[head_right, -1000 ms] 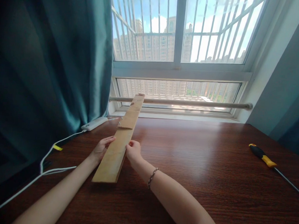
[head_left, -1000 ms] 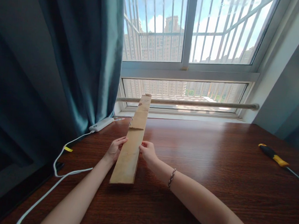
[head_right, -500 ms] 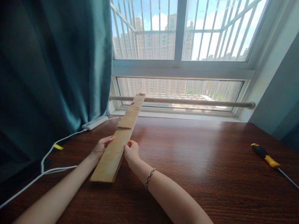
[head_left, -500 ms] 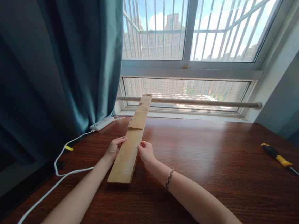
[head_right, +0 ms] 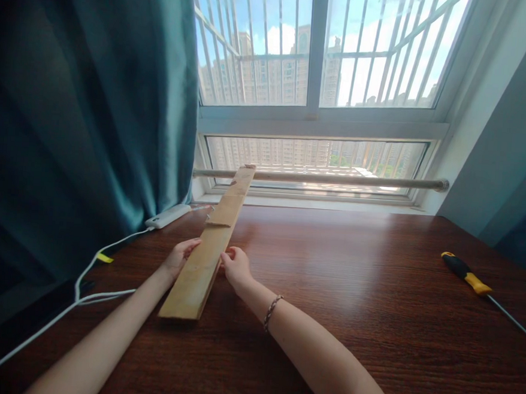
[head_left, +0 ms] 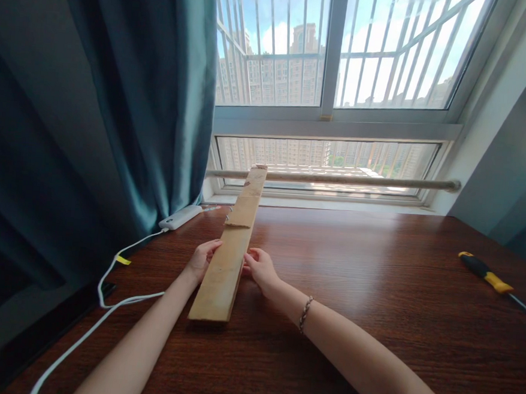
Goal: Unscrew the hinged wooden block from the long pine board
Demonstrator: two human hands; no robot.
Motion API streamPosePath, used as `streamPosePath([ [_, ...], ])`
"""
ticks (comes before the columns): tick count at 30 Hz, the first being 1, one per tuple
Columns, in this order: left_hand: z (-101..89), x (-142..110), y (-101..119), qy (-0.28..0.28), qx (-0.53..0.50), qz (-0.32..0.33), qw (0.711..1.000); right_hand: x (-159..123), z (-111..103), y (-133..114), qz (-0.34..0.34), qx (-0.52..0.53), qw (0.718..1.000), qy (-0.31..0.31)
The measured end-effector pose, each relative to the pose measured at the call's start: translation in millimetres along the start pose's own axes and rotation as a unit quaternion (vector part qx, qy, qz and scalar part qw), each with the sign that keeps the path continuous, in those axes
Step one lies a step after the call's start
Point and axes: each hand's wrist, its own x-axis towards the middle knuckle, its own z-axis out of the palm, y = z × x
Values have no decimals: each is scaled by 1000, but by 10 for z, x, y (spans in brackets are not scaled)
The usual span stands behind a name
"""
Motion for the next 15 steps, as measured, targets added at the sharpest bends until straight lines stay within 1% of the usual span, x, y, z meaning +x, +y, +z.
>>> streamPosePath([
  [5, -56, 103, 13, 55, 50, 90, 993, 4, -252, -190, 34, 6, 999, 11],
  [7, -20, 132, 28, 50, 67, 105, 991, 11, -313, -275, 42, 6, 999, 2],
  [9, 56, 135, 28, 38, 64, 119, 990, 11, -311, -344, 45, 4, 999, -15],
  [12, 216, 82, -11, 31, 34, 125, 991, -24, -240, -416, 34, -8, 999, -42],
  [15, 423, -26, -77, 28, 12, 122, 992, -124, -245, -483, 8, -28, 999, -39],
])
